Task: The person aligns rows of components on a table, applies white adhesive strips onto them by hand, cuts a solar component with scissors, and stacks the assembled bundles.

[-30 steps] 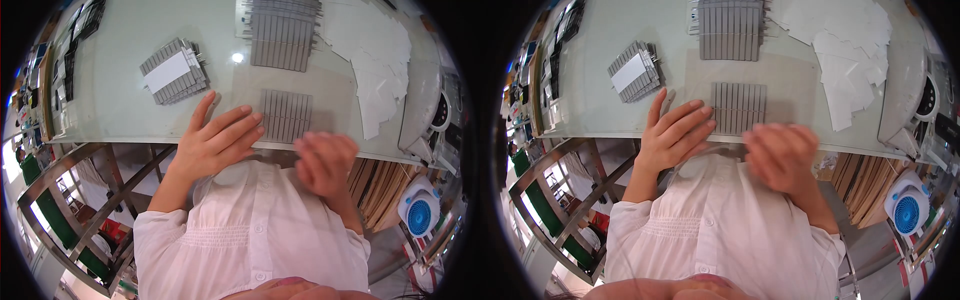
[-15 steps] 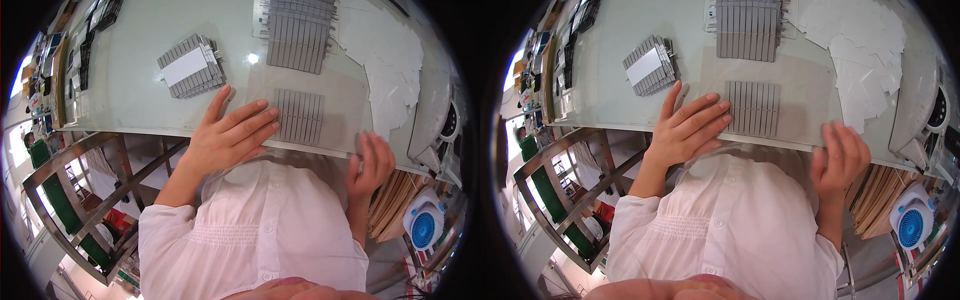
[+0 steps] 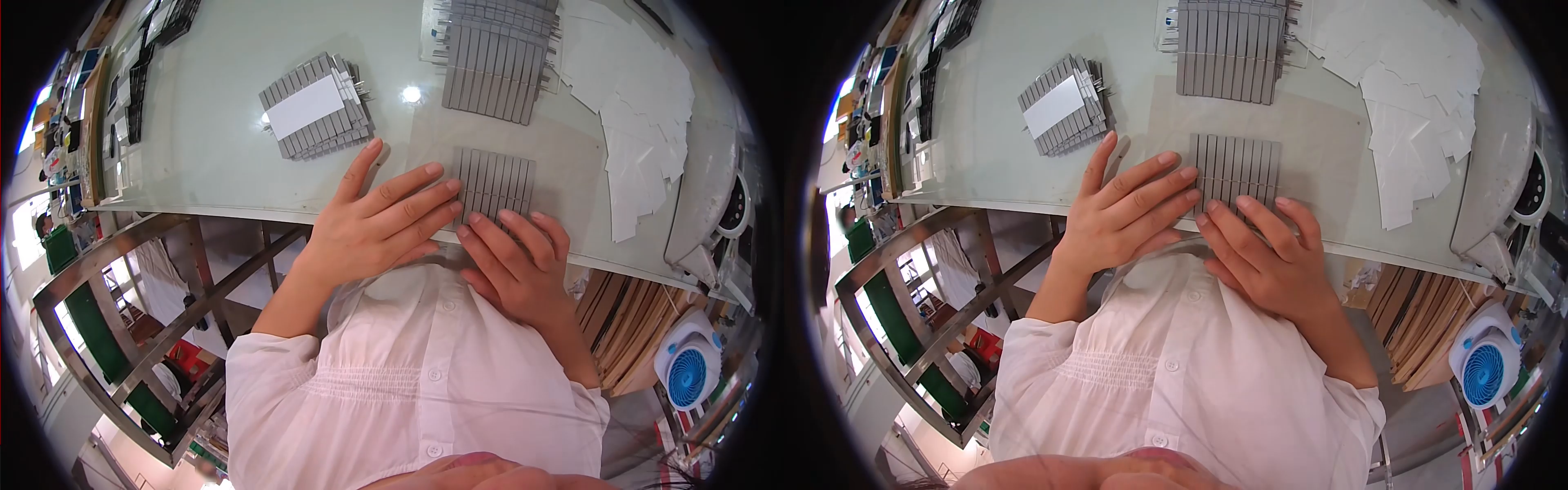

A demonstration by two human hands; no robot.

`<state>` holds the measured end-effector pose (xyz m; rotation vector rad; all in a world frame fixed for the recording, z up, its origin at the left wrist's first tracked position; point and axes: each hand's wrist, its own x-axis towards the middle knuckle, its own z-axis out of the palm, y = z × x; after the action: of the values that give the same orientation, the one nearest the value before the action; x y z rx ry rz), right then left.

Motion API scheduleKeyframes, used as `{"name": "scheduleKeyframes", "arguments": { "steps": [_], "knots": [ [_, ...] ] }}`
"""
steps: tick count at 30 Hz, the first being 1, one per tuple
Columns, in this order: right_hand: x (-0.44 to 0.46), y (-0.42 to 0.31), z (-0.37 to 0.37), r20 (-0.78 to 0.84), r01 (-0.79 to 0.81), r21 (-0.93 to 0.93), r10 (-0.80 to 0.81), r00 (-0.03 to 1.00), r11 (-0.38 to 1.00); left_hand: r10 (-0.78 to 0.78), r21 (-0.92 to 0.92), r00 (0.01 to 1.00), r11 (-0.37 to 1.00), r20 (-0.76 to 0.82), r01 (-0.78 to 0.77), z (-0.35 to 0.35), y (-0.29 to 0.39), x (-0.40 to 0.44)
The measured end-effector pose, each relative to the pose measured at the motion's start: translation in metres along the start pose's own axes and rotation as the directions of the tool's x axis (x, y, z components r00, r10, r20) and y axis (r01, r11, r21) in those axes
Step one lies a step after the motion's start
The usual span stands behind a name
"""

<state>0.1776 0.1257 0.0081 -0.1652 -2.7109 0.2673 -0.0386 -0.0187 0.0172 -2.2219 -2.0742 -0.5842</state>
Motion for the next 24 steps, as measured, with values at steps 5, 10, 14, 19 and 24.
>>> {"name": "scheduleKeyframes", "arguments": {
  "steps": [5, 10, 14, 19, 24],
  "knots": [
    [-0.002, 0.002, -0.004, -0.021, -0.011, 0.039, 0.012, 1.0, 0.999, -0.015, 0.002, 1.0, 1.0, -0.014, 0.015, 0.0, 0.002, 0.0],
    [-0.01, 0.006, -0.006, -0.066, -0.06, 0.105, 0.067, 0.996, 0.993, 0.044, -0.016, 0.995, 0.999, -0.086, -0.046, 0.005, 0.005, -0.006],
    [-0.01, 0.005, -0.004, -0.061, -0.07, 0.091, 0.076, 0.995, 0.993, 0.055, -0.023, 0.993, 0.998, -0.103, -0.058, 0.011, 0.013, -0.003],
    [-0.01, 0.005, -0.002, -0.06, -0.071, 0.068, 0.075, 0.995, 0.995, 0.033, -0.03, 0.997, 0.999, -0.07, -0.035, 0.011, 0.014, -0.002],
    [-0.01, 0.005, -0.002, -0.062, -0.072, 0.065, 0.076, 0.995, 0.995, 0.04, -0.038, 0.997, 0.998, -0.072, -0.043, 0.011, 0.013, -0.002]
  ]
}}
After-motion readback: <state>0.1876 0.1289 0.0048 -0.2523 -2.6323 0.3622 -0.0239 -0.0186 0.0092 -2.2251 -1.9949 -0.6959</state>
